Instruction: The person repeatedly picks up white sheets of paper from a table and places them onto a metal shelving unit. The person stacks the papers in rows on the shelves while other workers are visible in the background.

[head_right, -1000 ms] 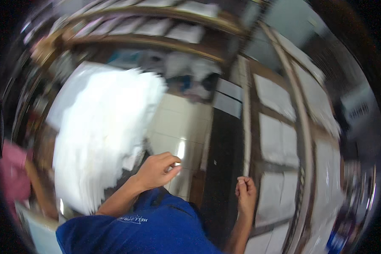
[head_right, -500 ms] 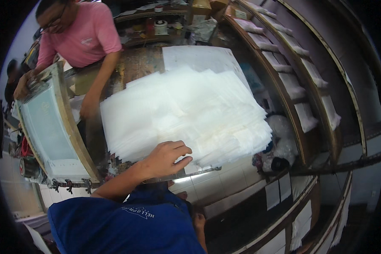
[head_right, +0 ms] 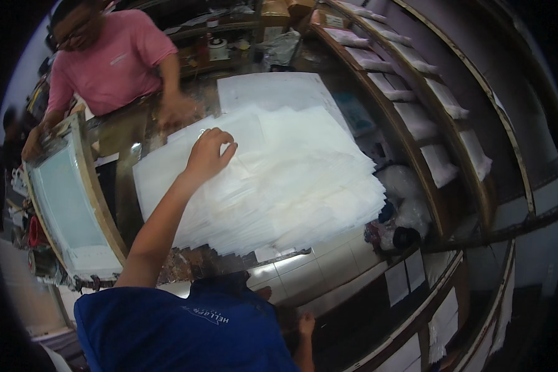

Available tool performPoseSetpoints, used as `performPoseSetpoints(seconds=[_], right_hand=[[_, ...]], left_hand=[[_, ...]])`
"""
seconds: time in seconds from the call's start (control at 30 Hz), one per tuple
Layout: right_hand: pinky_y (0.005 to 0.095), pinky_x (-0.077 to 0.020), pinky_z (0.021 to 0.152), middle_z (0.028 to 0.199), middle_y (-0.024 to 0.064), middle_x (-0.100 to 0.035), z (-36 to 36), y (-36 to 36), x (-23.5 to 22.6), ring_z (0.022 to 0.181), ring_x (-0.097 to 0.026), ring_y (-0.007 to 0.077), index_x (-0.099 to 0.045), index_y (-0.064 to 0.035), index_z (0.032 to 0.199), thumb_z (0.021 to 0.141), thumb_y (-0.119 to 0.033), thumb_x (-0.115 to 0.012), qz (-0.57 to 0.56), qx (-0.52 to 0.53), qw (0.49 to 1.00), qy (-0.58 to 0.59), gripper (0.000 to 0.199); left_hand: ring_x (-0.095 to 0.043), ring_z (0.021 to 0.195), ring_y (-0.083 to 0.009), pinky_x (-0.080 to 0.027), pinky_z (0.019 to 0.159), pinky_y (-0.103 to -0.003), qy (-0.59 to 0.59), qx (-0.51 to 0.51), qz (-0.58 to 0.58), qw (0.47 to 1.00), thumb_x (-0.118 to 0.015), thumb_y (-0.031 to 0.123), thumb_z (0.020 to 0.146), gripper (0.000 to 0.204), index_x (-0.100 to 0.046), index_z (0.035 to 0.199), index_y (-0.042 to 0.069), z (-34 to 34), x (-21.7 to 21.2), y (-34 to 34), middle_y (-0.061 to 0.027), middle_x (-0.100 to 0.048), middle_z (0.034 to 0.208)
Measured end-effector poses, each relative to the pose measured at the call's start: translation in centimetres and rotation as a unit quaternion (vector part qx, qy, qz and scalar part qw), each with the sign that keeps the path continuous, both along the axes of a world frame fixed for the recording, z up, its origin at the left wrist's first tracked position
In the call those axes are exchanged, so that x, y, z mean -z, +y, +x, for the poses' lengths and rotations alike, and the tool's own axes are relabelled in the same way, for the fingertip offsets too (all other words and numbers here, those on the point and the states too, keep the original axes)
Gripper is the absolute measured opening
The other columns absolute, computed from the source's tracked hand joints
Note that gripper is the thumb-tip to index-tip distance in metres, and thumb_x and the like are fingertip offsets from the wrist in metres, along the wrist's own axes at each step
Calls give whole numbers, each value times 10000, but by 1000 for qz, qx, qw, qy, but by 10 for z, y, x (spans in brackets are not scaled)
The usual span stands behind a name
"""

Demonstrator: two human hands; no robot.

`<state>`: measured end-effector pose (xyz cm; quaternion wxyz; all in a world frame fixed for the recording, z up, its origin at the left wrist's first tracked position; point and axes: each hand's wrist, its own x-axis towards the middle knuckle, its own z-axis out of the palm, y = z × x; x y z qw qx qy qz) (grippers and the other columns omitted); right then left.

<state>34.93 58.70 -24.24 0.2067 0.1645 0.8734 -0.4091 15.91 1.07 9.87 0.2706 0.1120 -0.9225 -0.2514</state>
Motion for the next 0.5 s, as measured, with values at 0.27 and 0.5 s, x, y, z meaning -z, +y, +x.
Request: performPoseSetpoints(seconds=[0.27,0.5], right_hand=[[366,-491,719,841,139,-670,111,-6,-6,779,-627,216,-646,41,900,869,-256,-589,39,47,997,-54,304],[374,-507,696,847,124,-662,168,-23,-35,744,-626,208,-646,34,933,886,-257,-603,59,127,988,-61,298]], left_hand=[[-625,941,-353,-511,810,-421,-207,15,-25,978,-608,312,840,350,-659,952,-16,-157,57,-7,-200,-660,976],[-639,1015,-325,-524,862,-411,-341,-20,-55,938,-609,205,798,309,-671,1020,0,-210,78,5,-190,-658,1078]])
